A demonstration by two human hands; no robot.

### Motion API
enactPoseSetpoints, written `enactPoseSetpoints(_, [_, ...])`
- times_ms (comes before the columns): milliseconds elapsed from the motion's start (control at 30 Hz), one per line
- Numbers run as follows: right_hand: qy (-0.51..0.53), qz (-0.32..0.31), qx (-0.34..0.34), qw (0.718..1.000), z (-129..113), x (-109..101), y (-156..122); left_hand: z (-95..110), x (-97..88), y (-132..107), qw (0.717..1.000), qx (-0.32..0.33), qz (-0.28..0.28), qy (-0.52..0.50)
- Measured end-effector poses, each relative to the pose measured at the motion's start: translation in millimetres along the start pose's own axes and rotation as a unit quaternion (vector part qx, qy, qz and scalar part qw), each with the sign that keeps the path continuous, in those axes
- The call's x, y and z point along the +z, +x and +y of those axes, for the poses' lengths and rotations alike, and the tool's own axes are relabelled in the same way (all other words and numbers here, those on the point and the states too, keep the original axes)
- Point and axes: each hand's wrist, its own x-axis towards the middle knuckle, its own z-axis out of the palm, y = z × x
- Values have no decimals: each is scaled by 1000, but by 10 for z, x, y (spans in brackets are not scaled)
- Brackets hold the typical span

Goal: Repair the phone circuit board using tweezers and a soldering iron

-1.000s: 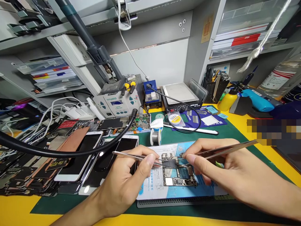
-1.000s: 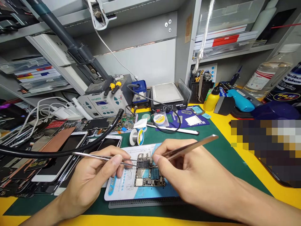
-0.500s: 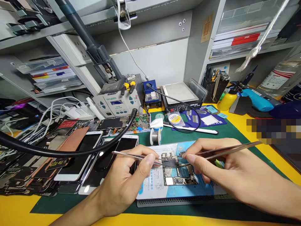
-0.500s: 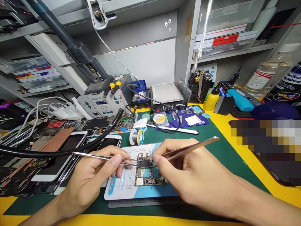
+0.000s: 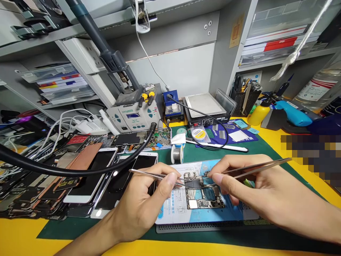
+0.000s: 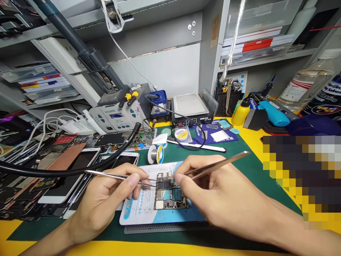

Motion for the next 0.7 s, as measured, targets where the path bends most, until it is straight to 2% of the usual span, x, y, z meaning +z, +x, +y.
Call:
enactPoseSetpoints(133, [8, 0, 11, 1000, -9, 1, 14, -14, -14, 1, 1000, -1, -10, 5])
enactPoseSetpoints(433, [32, -6, 24, 999, -1, -8, 35, -38, 12, 11, 1000, -17, 3, -9])
enactPoseSetpoints(700, [26, -3, 30, 999, -26, -28, 34, 20, -27, 16, 1000, 6, -7, 20])
